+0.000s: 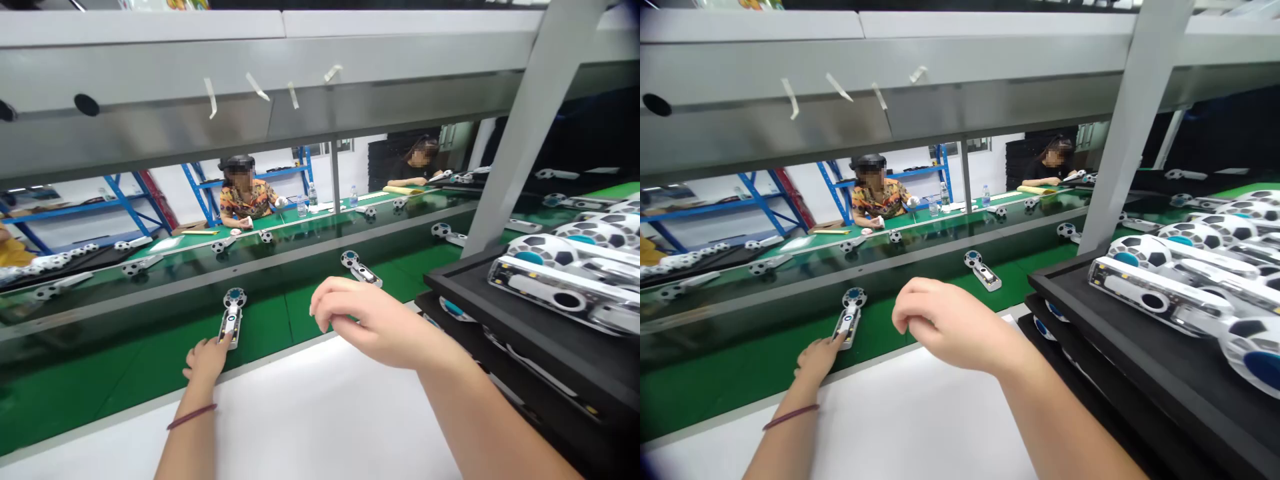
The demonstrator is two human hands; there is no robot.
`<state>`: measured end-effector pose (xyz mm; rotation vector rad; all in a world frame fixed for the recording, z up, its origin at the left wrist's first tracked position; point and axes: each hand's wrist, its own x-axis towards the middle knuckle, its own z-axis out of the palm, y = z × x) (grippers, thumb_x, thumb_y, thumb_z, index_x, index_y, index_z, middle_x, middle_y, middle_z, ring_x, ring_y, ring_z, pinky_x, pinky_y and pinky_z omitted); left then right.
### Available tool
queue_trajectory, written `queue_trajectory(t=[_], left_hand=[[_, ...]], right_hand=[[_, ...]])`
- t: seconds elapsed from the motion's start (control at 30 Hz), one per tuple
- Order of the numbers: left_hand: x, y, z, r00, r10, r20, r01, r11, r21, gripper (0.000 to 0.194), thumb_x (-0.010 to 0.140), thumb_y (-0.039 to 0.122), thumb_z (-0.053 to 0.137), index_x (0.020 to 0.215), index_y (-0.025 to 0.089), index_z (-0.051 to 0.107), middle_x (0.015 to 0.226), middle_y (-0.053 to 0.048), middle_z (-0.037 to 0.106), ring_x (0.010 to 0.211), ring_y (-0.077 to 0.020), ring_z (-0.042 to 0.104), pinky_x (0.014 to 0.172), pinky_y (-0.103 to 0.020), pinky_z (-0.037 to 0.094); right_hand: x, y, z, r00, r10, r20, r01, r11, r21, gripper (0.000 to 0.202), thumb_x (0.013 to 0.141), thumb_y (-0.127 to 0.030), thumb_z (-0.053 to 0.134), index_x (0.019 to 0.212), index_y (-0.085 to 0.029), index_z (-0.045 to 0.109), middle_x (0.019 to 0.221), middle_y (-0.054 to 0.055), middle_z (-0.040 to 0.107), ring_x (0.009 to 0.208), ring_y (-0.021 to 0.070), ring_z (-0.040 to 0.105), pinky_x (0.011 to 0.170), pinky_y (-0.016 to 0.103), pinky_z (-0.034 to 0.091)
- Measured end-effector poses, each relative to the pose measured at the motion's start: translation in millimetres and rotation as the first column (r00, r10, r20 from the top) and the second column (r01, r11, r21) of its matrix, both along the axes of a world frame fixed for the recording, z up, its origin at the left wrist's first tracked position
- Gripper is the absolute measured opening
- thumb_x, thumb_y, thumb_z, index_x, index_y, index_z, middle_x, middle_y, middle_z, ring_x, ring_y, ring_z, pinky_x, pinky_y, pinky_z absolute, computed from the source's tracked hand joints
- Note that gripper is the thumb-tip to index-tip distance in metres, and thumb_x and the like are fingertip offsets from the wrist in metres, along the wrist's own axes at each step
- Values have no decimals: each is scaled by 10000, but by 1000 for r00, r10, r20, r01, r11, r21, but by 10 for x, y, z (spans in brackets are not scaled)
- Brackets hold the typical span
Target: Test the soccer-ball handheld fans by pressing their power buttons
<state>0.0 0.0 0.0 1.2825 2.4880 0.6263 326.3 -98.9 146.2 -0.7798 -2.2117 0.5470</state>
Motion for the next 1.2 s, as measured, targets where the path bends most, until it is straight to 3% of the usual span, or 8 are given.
queue_trajectory(t=[0.1,0.2,0.37,0.47,0.53,0.67,0.87,1.2], left_hand=[[100,36,28,977,-2,215,-9,999,49,273,700,339,557,833,108,613,1181,-252,504,1238,-468,282,963,-597,227],[250,6,103,861,-67,504,-1,991,134,189,741,251,526,788,74,573,981,-258,582,1115,-424,469,877,-510,399],[636,-177,473,468,-325,822,11,932,362,136,805,117,461,888,100,567,941,-148,635,947,-219,619,740,-256,520],[897,-399,787,147,-520,841,39,853,521,158,804,139,539,955,120,584,1002,-105,628,989,-234,606,718,-235,536],[1055,-588,964,35,-605,796,121,793,597,203,783,173,605,984,156,580,1059,-79,617,1050,-269,574,715,-266,551],[1292,-925,1166,-13,-682,731,311,692,651,216,773,264,647,949,189,548,1098,-73,602,1104,-300,528,715,-329,553],[1385,-1072,1189,-20,-715,699,619,540,570,485,789,252,652,1208,277,409,1086,-49,567,992,-202,543,703,-257,477],[1303,-1056,1140,-92,-722,685,718,429,548,612,807,279,634,1317,328,299,1169,-42,477,972,-179,514,819,-292,426]], right_hand=[[37,3,12,1000,-12,7,12,1000,9,232,775,-12,368,659,-180,477,930,-25,536,802,76,509,689,194,388],[75,5,28,999,-43,-3,43,999,3,262,799,-26,366,696,-192,540,950,-12,542,827,87,523,709,200,404],[92,43,16,986,-164,-4,164,983,-77,301,888,-162,371,969,-272,639,1105,18,532,983,138,539,829,259,447],[70,71,-21,971,-236,-47,228,965,-131,329,904,-293,406,1203,-350,528,1279,14,453,1156,182,472,934,328,427],[54,76,-40,964,-244,-104,220,955,-198,438,898,-336,427,1326,-403,364,1348,13,407,1164,196,486,921,358,451],[37,62,-44,934,-197,-298,120,959,-257,616,890,-308,467,1391,-443,134,1299,11,479,1009,156,599,824,320,517],[13,35,-35,900,-167,-402,119,983,-141,499,896,-278,464,1359,-382,312,1128,-18,612,1018,153,596,869,307,507],[63,29,-31,917,-263,-298,275,961,-2,416,909,-263,418,1315,-353,415,1210,-33,590,1116,190,552,900,315,480]])
